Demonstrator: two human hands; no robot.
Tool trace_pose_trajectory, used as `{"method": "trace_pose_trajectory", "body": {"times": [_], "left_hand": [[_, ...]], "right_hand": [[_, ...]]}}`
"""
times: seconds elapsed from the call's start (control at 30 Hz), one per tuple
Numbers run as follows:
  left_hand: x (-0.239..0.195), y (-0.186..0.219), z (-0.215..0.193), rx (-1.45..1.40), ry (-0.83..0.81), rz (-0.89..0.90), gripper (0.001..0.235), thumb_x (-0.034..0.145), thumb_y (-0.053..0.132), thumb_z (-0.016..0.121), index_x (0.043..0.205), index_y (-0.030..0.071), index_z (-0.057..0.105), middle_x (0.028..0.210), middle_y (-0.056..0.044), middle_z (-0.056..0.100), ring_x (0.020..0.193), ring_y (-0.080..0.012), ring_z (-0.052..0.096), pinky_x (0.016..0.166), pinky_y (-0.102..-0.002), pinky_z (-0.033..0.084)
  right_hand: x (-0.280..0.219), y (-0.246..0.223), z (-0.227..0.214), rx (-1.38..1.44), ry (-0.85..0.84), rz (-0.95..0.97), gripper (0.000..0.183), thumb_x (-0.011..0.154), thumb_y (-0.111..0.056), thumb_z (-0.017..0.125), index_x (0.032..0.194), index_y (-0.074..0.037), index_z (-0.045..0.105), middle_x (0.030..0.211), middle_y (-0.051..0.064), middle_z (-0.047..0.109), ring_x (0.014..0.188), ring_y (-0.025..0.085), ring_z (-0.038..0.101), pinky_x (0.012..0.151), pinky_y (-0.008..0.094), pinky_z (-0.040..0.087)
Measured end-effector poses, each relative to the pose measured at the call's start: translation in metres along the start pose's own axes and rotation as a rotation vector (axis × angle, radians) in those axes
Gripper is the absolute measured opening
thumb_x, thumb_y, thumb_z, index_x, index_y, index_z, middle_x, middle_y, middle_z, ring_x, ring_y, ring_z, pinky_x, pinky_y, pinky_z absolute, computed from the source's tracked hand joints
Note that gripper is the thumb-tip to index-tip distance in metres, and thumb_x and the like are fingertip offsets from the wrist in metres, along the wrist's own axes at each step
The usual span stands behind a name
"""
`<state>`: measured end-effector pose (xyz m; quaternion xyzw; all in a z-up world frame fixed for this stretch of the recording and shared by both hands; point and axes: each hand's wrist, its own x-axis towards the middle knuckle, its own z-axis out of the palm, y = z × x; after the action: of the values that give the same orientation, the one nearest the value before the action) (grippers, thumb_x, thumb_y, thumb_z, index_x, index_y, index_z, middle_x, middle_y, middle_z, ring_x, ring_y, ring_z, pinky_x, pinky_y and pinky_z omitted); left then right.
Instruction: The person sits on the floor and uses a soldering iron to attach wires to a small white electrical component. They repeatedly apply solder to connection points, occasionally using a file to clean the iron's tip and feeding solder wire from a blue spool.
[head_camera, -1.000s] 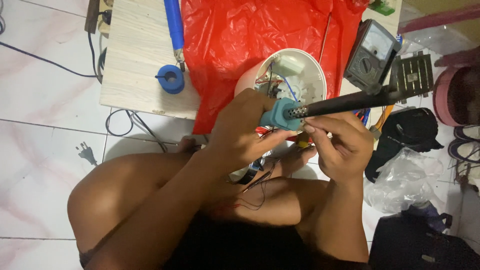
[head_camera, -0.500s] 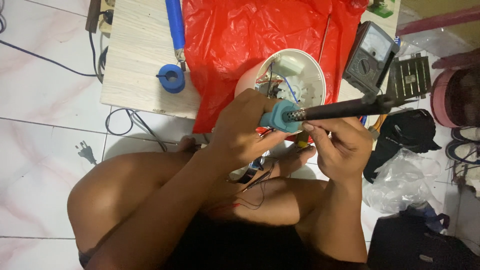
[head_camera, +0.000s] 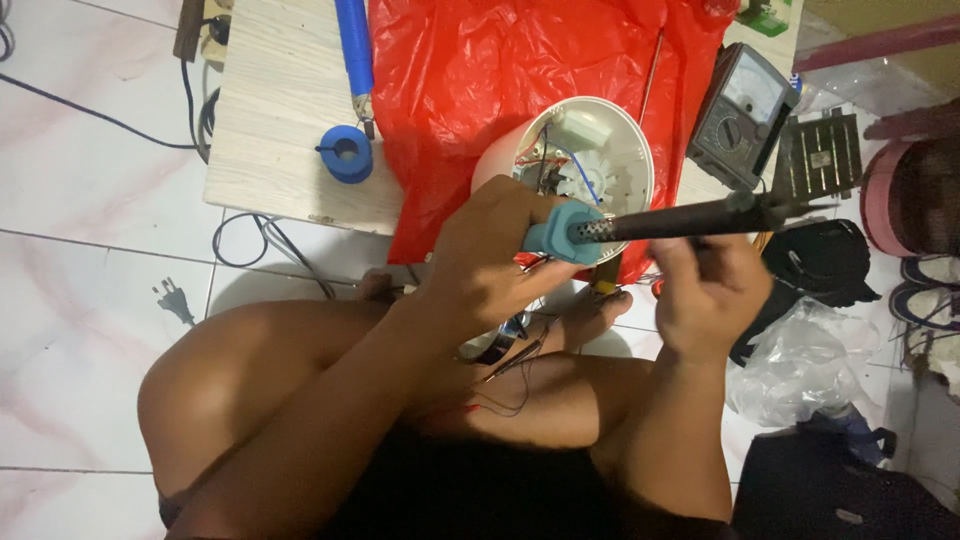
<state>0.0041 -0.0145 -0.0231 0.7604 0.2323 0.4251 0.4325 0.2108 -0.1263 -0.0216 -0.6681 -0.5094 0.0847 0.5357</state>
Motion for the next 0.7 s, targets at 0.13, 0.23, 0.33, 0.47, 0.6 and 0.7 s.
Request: {"method": "trace_pose_trajectory", "body": {"times": [0.13,0.23,0.33,0.47,0.6,0.7], "left_hand": [[0.001,-0.005,0.004,0.069,-0.019,-0.025,0.04,0.082,0.029,0.089,0.108,0.012,0.065,0.099,-0.005,0.065,0.095,-0.0258,0.062,0.082,-0.038,0.052],[0.008,0.007,-0.002,0.088,-0.08,-0.117,0.04,0.08,0.04,0.087,0.099,0.012,0.066,0.093,-0.003,0.065,0.091,-0.0244,0.061,0.077,-0.037,0.05],[0.004,0.005,0.002,0.1,-0.101,-0.235,0.044,0.077,0.048,0.084,0.097,0.013,0.065,0.095,-0.005,0.065,0.092,-0.0243,0.062,0.073,-0.038,0.05],[0.005,0.009,-0.003,-0.106,0.051,0.016,0.046,0.076,0.023,0.093,0.095,-0.004,0.06,0.078,-0.018,0.057,0.077,-0.0411,0.062,0.076,-0.049,0.053],[0.0,0.009,0.002,-0.081,0.074,-0.068,0.052,0.074,0.027,0.094,0.098,-0.004,0.06,0.081,-0.016,0.057,0.081,-0.0383,0.064,0.078,-0.048,0.052],[-0.005,0.011,0.003,0.047,0.109,-0.092,0.063,0.071,0.036,0.096,0.105,-0.001,0.059,0.087,-0.014,0.057,0.087,-0.0386,0.065,0.081,-0.048,0.053]], "right_hand": [[0.02,0.034,-0.009,0.02,0.263,0.136,0.007,0.098,-0.004,0.07,0.101,-0.005,0.065,0.08,0.003,0.061,0.071,0.01,0.056,0.064,0.027,0.05],[0.028,0.083,-0.019,-0.017,0.28,0.266,0.012,0.094,-0.001,0.066,0.091,-0.012,0.06,0.076,0.001,0.063,0.061,0.008,0.051,0.053,0.025,0.044],[0.027,0.139,-0.027,-0.264,0.169,0.243,0.01,0.094,-0.005,0.069,0.099,-0.013,0.069,0.089,0.003,0.073,0.073,0.013,0.06,0.068,0.028,0.048],[0.024,0.104,-0.011,-0.485,0.017,0.271,0.009,0.095,-0.006,0.078,0.104,-0.009,0.079,0.088,0.015,0.076,0.087,0.038,0.075,0.077,0.044,0.057],[0.027,0.162,-0.007,-0.667,-0.04,0.269,0.008,0.092,-0.022,0.081,0.1,-0.02,0.08,0.086,0.005,0.076,0.086,0.032,0.075,0.076,0.043,0.056],[0.027,0.153,-0.007,-0.706,-0.068,0.26,0.013,0.094,-0.028,0.079,0.104,-0.021,0.08,0.089,0.006,0.076,0.088,0.035,0.074,0.076,0.046,0.056]]}}
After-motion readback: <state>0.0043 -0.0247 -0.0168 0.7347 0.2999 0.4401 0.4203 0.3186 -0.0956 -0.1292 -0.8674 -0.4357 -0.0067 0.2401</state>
